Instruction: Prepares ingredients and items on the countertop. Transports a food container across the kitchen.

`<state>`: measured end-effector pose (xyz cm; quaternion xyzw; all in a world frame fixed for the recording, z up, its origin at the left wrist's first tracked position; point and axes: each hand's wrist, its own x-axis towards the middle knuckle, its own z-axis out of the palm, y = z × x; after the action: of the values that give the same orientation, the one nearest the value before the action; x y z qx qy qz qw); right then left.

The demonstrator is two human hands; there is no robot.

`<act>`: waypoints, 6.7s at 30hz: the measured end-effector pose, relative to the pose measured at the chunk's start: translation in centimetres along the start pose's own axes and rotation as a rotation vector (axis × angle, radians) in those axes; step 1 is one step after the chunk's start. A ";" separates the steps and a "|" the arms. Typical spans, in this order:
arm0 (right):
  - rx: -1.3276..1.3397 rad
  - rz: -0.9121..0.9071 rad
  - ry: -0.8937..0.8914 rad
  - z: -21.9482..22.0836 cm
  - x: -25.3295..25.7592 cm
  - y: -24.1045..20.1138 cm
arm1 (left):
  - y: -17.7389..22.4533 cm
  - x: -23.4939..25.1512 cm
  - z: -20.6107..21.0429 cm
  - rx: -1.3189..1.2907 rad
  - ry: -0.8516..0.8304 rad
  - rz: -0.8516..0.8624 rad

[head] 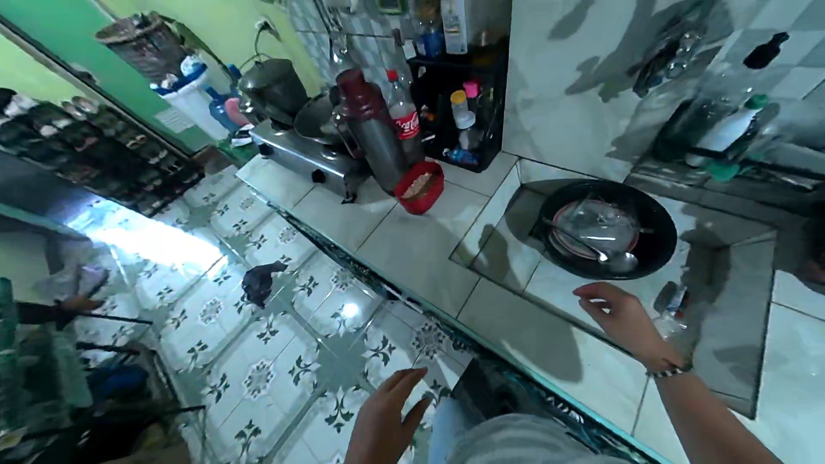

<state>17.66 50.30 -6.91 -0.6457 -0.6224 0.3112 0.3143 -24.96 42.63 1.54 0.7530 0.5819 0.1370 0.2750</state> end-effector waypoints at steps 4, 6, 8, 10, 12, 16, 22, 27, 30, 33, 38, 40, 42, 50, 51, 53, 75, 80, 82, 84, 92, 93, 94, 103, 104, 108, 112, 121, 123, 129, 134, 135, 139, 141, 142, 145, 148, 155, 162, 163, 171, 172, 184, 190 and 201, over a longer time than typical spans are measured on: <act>0.021 0.091 0.015 2.8 4.3 -1.0 | -4.0 8.4 -2.8 0.029 -0.054 0.129; 0.016 0.064 0.030 4.6 8.0 -2.2 | -6.1 13.0 -4.2 0.017 -0.094 0.183; -0.011 0.028 0.043 6.9 12.8 -3.6 | -8.2 18.1 -5.5 0.000 -0.150 0.243; -0.045 0.041 0.027 9.7 18.1 -5.4 | -10.2 23.4 -7.0 -0.012 -0.239 0.302; -0.077 0.049 0.045 12.6 24.4 -7.3 | -12.1 29.3 -8.4 0.003 -0.289 0.401; -0.207 0.045 0.041 16.9 37.1 -9.6 | -13.7 38.8 -11.4 0.039 -0.355 0.589; -0.411 0.163 -0.039 20.1 50.5 -9.9 | -14.2 49.1 -13.3 -0.043 -0.353 0.566; -0.496 0.222 -0.034 21.3 53.7 -8.3 | -15.0 54.7 -12.1 -0.218 -0.362 0.512; -0.403 0.114 0.116 20.7 52.9 -7.4 | -14.0 57.4 -12.4 -0.206 -0.448 0.349; -0.160 0.023 0.429 19.2 50.7 -8.5 | -12.4 60.4 -11.4 -0.195 -0.401 0.272; 0.228 0.161 0.727 16.9 44.1 -12.2 | -9.2 65.6 -6.4 0.039 -0.250 0.390; 0.331 0.218 0.848 17.3 41.7 -11.9 | -8.6 67.4 -3.8 0.111 -0.246 0.453; 0.418 0.271 0.937 17.9 39.4 -11.2 | -7.9 69.1 -2.2 0.227 -0.331 0.437; 0.474 0.328 1.003 19.7 30.7 -10.0 | -8.0 74.9 0.9 0.472 -0.430 0.465; 0.490 0.325 1.014 19.8 30.0 -10.2 | -7.9 75.5 0.7 0.485 -0.437 0.470; 0.522 0.343 1.051 19.9 28.9 -10.6 | -7.8 76.8 0.5 0.502 -0.472 0.486; 0.579 0.450 1.030 21.1 26.2 -11.5 | -6.3 77.0 -0.5 0.531 -0.507 0.397; 0.601 0.469 1.023 21.3 26.6 -12.0 | -4.3 76.5 -2.2 0.334 -0.553 0.364; 0.635 0.469 1.046 21.1 26.9 -12.4 | -3.6 75.4 -3.0 0.103 -0.520 0.337; 0.693 0.458 1.095 20.4 27.3 -13.5 | -3.3 72.5 -4.2 -0.282 -0.504 0.247; 1.273 0.253 1.050 16.7 28.4 -19.9 | -3.8 57.3 -5.3 -1.392 -0.638 -0.130; 1.321 0.250 1.016 16.8 28.5 -20.3 | -4.0 55.6 -5.1 -1.470 -0.619 -0.147; 1.355 0.253 0.990 17.0 28.5 -20.7 | -4.1 54.0 -4.9 -1.518 -0.600 -0.156; 1.258 0.393 0.649 16.7 24.3 -19.9 | -5.3 42.7 -3.3 -1.607 -0.547 -0.343; 1.237 0.405 0.596 16.3 23.5 -19.7 | -5.2 41.7 -2.9 -1.581 -0.517 -0.315; 1.184 0.410 0.472 14.5 20.1 -18.3 | -6.1 38.9 -2.1 -1.509 -0.548 0.002; 0.918 0.369 0.323 11.4 17.0 -17.6 | -6.4 38.1 -4.6 -1.124 -0.656 0.330; 0.172 0.110 0.271 13.4 16.3 -17.7 | -4.3 34.0 -2.1 -0.673 -0.419 0.511; 0.135 0.066 0.267 15.5 17.0 -16.9 | -6.7 34.0 -1.0 -0.642 -0.350 0.527; 0.010 0.085 0.040 23.1 19.2 -13.4 | -14.8 34.2 3.7 -0.566 -0.198 0.338; 0.007 0.251 -0.033 24.9 19.5 -13.0 | -16.7 34.2 4.9 -0.615 -0.244 0.267; 0.031 0.280 -0.021 25.0 19.7 -13.1 | -16.8 34.5 4.8 -0.639 -0.269 0.270; 0.151 0.309 0.109 23.7 21.9 -14.4 | -16.4 37.0 2.0 -0.733 -0.329 0.293; 0.190 0.281 0.196 22.7 23.3 -15.5 | -15.7 39.2 -1.0 -0.598 -0.376 0.330; 0.192 0.274 0.229 22.3 24.2 -16.2 | -15.1 40.7 -2.6 -0.476 -0.408 0.336; 0.208 0.279 0.352 21.8 27.1 -17.6 | -12.7 45.9 -6.3 -0.187 -0.437 0.396; 0.283 0.278 0.517 21.7 29.1 -17.7 | -10.2 51.9 -8.4 -0.150 -0.379 0.415; 0.258 0.546 0.699 24.0 23.1 -15.8 | -5.0 66.4 -4.7 -0.148 -0.153 0.302; 0.239 0.894 0.864 27.6 15.3 -16.3 | -2.1 70.3 2.1 -0.020 -0.186 0.210; 0.240 0.916 0.880 27.9 14.8 -16.3 | -2.0 70.5 2.8 -0.025 -0.169 0.201; 0.294 0.972 0.902 29.3 14.5 -15.7 | -2.3 72.5 5.4 -0.096 -0.182 0.309; 0.296 0.965 0.890 29.3 14.7 -15.7 | -2.4 72.9 5.3 -0.102 -0.212 0.315; 0.288 0.949 0.783 28.5 15.2 -15.0 | -3.8 72.0 -1.9 0.340 -0.267 0.120; 0.284 0.937 0.762 29.1 14.7 -15.1 | -4.8 72.4 -0.4 0.488 -0.304 0.076; 0.272 0.956 0.729 30.6 11.8 -15.6 | -6.7 74.1 0.1 0.506 -0.318 0.111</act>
<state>-15.67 63.13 -13.29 -0.8723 -0.0715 0.2533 0.4122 -9.19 114.26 -10.82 0.8403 0.5050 -0.1173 0.1585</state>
